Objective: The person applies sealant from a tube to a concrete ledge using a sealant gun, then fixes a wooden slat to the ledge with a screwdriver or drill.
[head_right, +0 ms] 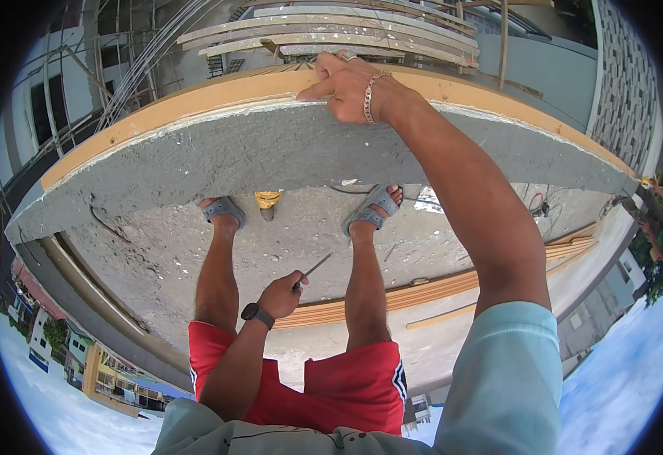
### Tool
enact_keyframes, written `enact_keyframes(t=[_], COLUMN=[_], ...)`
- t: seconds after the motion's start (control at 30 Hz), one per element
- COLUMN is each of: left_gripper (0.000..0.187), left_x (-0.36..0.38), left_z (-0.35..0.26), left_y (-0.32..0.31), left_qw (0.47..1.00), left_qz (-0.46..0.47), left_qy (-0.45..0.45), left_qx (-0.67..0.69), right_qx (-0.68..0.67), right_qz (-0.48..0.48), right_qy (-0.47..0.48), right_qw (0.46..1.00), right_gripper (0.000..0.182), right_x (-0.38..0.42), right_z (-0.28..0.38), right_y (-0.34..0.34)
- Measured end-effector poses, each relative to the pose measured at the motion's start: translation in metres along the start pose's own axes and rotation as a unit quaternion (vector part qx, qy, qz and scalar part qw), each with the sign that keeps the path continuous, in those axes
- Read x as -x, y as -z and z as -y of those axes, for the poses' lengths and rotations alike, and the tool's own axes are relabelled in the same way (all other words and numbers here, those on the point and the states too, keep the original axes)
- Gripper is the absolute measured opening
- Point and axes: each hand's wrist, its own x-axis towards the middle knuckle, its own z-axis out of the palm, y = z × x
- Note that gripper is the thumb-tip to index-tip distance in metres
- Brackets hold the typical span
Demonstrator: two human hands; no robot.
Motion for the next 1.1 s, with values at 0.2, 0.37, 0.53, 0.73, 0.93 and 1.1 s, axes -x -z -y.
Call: enact_keyframes(t=[0.2,0.37,0.53,0.73,0.93,1.1], left_gripper=[0.019,0.018,0.018,0.019,0.021,0.031], left_x=[-0.001,-0.002,-0.007,-0.006,0.01,-0.001], left_z=[0.0,-0.003,0.004,-0.008,-0.054,-0.084], left_y=[-0.002,-0.002,-0.01,-0.008,0.01,0.06], left_qw=[1.0,1.0,1.0,1.0,0.964,0.776], left_qz=[0.001,0.005,-0.005,-0.005,-0.211,-0.573], left_qy=[-0.003,0.005,0.0,0.001,-0.162,-0.257], left_qx=[0.0,-0.01,-0.003,-0.028,0.005,-0.057], right_qx=[0.013,0.033,0.034,0.054,0.041,0.029], right_qz=[-0.019,-0.035,-0.048,-0.059,-0.074,-0.07], right_qy=[0.016,0.032,0.027,0.039,0.045,0.044], right_qw=[1.0,0.998,0.998,0.996,0.995,0.996], right_gripper=[0.049,0.048,0.046,0.045,0.044,0.043], right_x=[0.01,0.022,0.033,0.045,0.055,0.064], right_z=[-0.017,-0.028,-0.037,-0.052,-0.066,-0.076], right_y=[-0.001,0.002,0.002,0.006,0.003,0.008])
